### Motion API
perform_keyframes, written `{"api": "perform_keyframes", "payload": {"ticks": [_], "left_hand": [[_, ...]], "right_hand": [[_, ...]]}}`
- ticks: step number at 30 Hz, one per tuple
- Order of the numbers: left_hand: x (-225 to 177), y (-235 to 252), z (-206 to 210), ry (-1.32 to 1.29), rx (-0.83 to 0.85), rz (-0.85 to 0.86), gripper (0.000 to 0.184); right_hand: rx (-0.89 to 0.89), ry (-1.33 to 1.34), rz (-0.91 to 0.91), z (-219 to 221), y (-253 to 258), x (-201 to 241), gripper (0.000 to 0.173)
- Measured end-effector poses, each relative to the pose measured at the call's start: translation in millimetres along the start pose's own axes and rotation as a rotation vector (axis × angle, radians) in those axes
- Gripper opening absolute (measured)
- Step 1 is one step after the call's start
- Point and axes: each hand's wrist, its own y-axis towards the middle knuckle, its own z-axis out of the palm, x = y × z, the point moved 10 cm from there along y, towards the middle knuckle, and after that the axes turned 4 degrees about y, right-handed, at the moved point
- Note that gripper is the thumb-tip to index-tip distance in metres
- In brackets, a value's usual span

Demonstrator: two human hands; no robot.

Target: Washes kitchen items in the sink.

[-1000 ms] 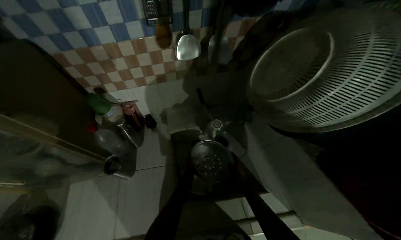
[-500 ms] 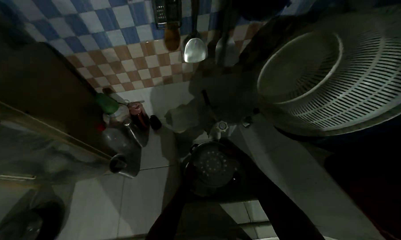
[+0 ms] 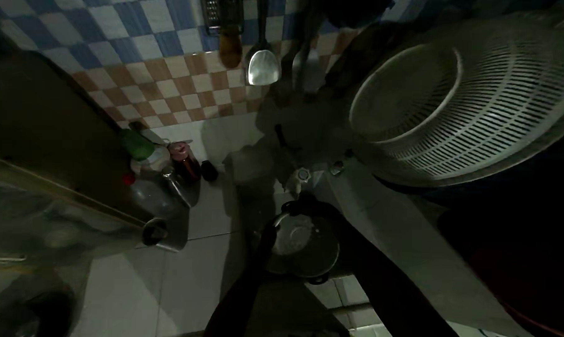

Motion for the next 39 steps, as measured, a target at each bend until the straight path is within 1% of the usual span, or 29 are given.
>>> {"api": "perform_keyframes", "payload": {"ticks": [1, 3, 5, 7, 8, 10, 12, 13, 14, 16, 18, 19, 21, 22, 24, 25, 26, 27, 28, 30, 32, 33, 36, 38, 39], "left_hand": [[1, 10, -5, 0.039, -0.019, -0.004, 0.039], [1, 16, -17, 0.061, -0.067, 0.011, 0.038], [4, 16, -33, 0.004, -0.144, 0.040, 0.037], [16, 21, -45, -0.060, -0.212, 0.073, 0.039], [16, 21, -50, -0.060, -0.232, 0.081, 0.039], [15, 19, -53, -0.046, -0.222, 0.110, 0.044], [14, 15, -54, -0.120, -0.281, 0.128, 0.045], [15, 12, -57, -0.170, -0.327, 0.123, 0.045], [14, 10, -60, -0.214, -0.372, 0.121, 0.044], [15, 8, -61, -0.277, -0.393, 0.147, 0.043], [28, 15, -54, -0.252, -0.382, 0.210, 0.044], [37, 17, -51, -0.202, -0.374, 0.217, 0.046], [52, 16, -43, -0.062, -0.316, 0.156, 0.049], [60, 20, -40, -0.066, -0.279, 0.094, 0.049], [73, 29, -34, -0.210, -0.229, 0.001, 0.057], [76, 32, -33, -0.267, -0.210, -0.011, 0.062], [73, 32, -35, -0.268, -0.200, 0.005, 0.069], [65, 28, -39, -0.208, -0.211, 0.040, 0.073], [55, 23, -44, -0.112, -0.233, 0.081, 0.074], [33, 19, -47, 0.133, -0.265, 0.172, 0.069], [8, 19, -42, 0.367, -0.270, 0.257, 0.065], [-8, 16, -37, 0.422, -0.252, 0.303, 0.064], [-55, 5, -26, 0.452, -0.250, 0.486, 0.059], [-83, 7, -10, 0.547, -0.230, 0.587, 0.056], [-93, 13, -1, 0.601, -0.237, 0.640, 0.050]], "right_hand": [[-0.027, 0.000, -0.039, -2, 3, -2, 0.037], [-0.155, 0.133, -0.106, -9, -5, -4, 0.035], [-0.348, 0.299, -0.106, -24, -28, 0, 0.030], [-0.502, 0.447, -0.070, -34, -57, 2, 0.029], [-0.571, 0.522, -0.089, -33, -66, -3, 0.029], [-0.701, 0.720, -0.123, -17, -74, -27, 0.030], [-0.784, 0.835, -0.047, 12, -80, -61, 0.035], [-0.778, 0.885, -0.007, 26, -87, -63, 0.038], [-0.772, 0.928, 0.031, 37, -97, -55, 0.038], [-0.809, 1.022, 0.050, 49, -114, -35, 0.039], [-0.827, 0.968, 0.072, 48, -125, -28, 0.038], [-0.813, 0.928, 0.087, 46, -125, -32, 0.039], [-0.867, 0.919, 0.023, 35, -117, -49, 0.035], [-0.904, 0.885, 0.004, 26, -115, -51, 0.032], [-0.933, 0.755, -0.055, 7, -112, -45, 0.024], [-0.942, 0.687, -0.095, -1, -112, -37, 0.020], [-0.946, 0.636, -0.133, -7, -112, -29, 0.018], [-0.946, 0.601, -0.150, -9, -112, -24, 0.017], [-0.947, 0.571, -0.162, -12, -110, -20, 0.016], [-0.939, 0.507, -0.156, -14, -107, -13, 0.015], [-0.939, 0.386, -0.140, -19, -107, 0, 0.014], [-0.936, 0.345, -0.149, -20, -107, 10, 0.013], [-0.888, 0.273, -0.226, -14, -103, 43, 0.013], [-0.875, 0.207, -0.256, -6, -96, 58, 0.012], [-0.877, 0.190, -0.259, -4, -92, 61, 0.011]]}}
